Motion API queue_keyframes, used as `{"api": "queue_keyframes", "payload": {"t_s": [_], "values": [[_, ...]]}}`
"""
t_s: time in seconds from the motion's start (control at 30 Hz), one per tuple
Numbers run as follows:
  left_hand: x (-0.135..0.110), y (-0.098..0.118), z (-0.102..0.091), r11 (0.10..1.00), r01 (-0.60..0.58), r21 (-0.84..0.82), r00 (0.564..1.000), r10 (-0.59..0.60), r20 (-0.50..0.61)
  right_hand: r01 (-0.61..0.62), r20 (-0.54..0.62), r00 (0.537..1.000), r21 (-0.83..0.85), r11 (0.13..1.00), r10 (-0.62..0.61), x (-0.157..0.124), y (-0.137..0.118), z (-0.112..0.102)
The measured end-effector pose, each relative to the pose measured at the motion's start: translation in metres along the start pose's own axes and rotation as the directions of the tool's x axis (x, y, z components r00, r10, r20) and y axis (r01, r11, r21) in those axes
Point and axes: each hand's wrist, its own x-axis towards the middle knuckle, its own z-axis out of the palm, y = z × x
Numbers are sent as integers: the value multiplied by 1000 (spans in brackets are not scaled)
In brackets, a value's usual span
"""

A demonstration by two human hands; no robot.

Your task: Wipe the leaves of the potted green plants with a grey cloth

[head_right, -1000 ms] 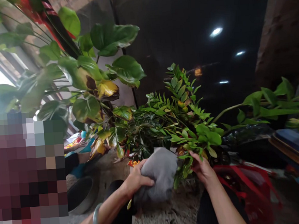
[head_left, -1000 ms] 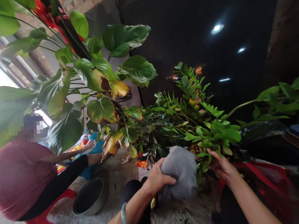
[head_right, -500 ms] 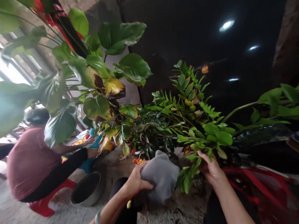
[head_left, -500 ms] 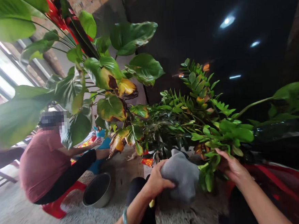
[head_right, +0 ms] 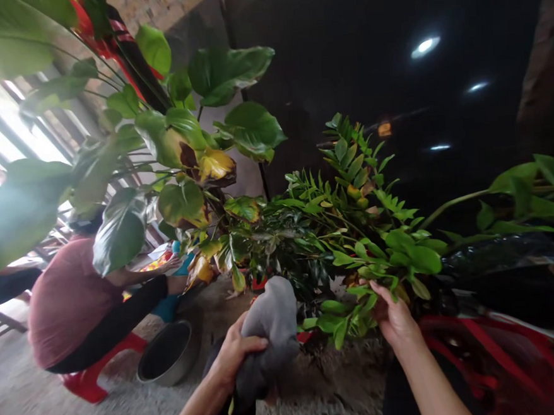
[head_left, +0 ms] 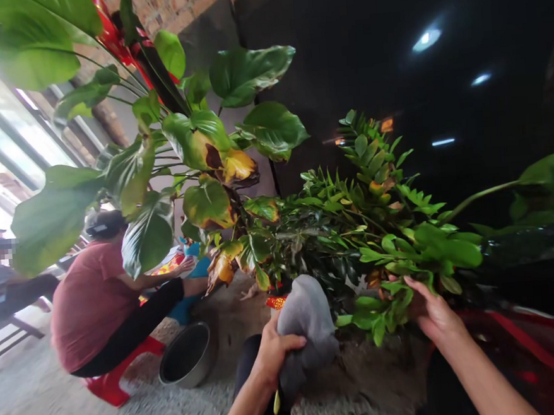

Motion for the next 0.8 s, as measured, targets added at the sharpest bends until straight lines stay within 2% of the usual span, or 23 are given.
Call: {"api": "queue_keyframes", "payload": {"t_s": [0.03, 0.1, 0.17, 0.23, 0.3, 0.37, 0.43, 0.5, 0.53, 0.6, 0.7, 0.73, 0.77, 0.8], "values": [[-7, 4, -2, 1000, -22, -16, 1000, 22, -21, 15, 32, 999, 14, 1000, -15, 0, 0, 0], [-11, 29, -3, 990, -137, -31, 984, 132, -123, 44, 78, 996, 48, 998, -48, 1, -1, -2], [-1, 60, -2, 957, -288, -44, 935, 271, -229, 47, 76, 996, 79, 996, -53, 3, -1, -2], [18, 80, 1, 914, -400, -67, 885, 366, -289, 44, 37, 998, 100, 994, -48, 6, 1, -2], [33, 79, 6, 918, -387, -89, 891, 347, -293, 67, -2, 998, 110, 992, -67, 10, 5, -2], [37, 58, 9, 966, -244, -83, 941, 215, -261, 97, -16, 995, 107, 990, -96, 13, 9, -3], [26, 33, 9, 996, -74, -57, 973, 60, -221, 111, -37, 993, 94, 989, -108, 16, 12, -6], [8, 20, 5, 997, 1, -75, 989, -12, -147, 111, -51, 993, 80, 991, -107, 18, 13, -11], [0, 22, 3, 996, -21, -84, 992, 11, -126, 112, -49, 993, 76, 991, -109, 18, 13, -14], [-9, 42, -1, 981, -178, -76, 976, 166, -141, 123, -43, 992, 80, 989, -120, 18, 11, -18], [6, 84, 0, 898, -435, -61, 877, 408, -255, 142, -58, 989, 98, 985, -137, 15, 7, -16], [16, 92, 2, 876, -477, -76, 850, 438, -294, 136, -65, 989, 103, 985, -130, 13, 5, -14], [25, 93, 5, 871, -482, -94, 844, 433, -317, 122, -66, 991, 108, 987, -115, 11, 3, -12], [33, 88, 7, 887, -447, -112, 862, 395, -317, 95, -58, 994, 110, 989, -89, 9, 2, -9]]}}
